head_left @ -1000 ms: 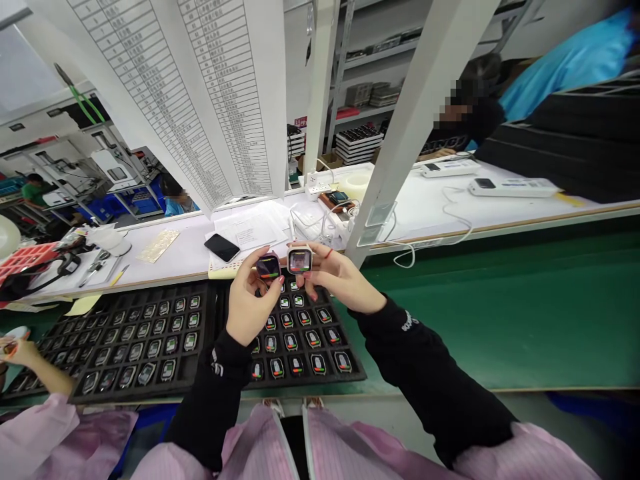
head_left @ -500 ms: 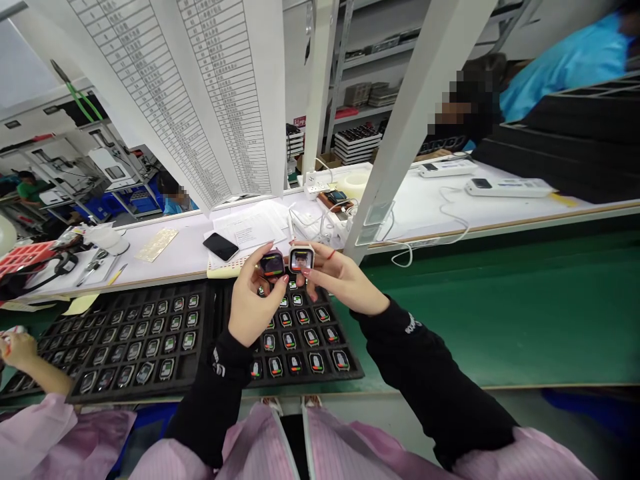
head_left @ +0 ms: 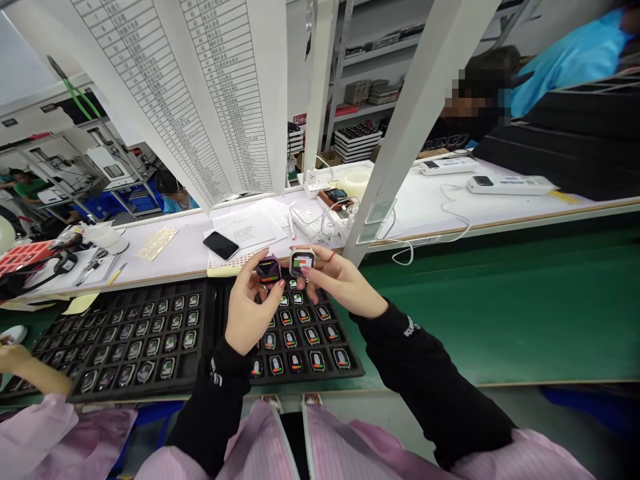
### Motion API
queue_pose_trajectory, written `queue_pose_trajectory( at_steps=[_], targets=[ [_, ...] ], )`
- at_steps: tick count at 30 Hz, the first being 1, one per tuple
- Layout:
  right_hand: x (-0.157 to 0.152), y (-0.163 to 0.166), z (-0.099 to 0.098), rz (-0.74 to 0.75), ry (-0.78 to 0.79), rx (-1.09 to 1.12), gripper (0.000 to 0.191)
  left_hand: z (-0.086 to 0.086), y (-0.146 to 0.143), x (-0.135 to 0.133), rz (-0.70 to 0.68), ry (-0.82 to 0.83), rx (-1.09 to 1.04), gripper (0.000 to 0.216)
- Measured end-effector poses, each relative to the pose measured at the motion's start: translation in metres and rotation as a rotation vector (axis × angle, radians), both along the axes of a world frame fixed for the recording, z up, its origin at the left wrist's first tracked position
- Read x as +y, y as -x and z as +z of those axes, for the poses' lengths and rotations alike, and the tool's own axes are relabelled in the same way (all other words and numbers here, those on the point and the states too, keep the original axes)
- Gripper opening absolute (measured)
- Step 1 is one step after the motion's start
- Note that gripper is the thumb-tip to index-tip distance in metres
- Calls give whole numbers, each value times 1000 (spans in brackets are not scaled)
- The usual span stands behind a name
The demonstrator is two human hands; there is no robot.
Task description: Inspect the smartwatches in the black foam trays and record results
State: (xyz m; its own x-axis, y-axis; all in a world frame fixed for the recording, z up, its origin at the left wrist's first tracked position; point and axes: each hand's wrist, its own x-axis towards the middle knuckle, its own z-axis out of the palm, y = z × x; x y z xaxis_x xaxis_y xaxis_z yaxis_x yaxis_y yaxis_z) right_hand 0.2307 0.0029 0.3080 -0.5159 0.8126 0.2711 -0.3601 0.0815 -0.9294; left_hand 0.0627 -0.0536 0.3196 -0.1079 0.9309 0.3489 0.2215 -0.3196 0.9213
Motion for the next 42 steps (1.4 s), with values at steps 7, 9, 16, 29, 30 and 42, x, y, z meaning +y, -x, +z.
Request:
queue_pose_trajectory(
  at_steps=[7,9,16,29,30,42],
  targets=[
    [1,1,-10,56,29,36,54,-5,7,-8,18,14,-34,49],
    [2,2,-11,57,49,52,52,-6,9,-9,29,16,-32,50],
    [7,8,-14,50,74,42,45,-8,16,-12,58,37,-42,48],
    [42,-2,-162,-89,411,-253,82,-17,36,-21,192,110,-43,63],
    [49,-6,-184,-127,449,-312,82,-19,37,-23,195,122,-45,63],
    [124,-22,-318,-325,106,-1465,62,-34,39,-39,283,221,6,54]
  ],
)
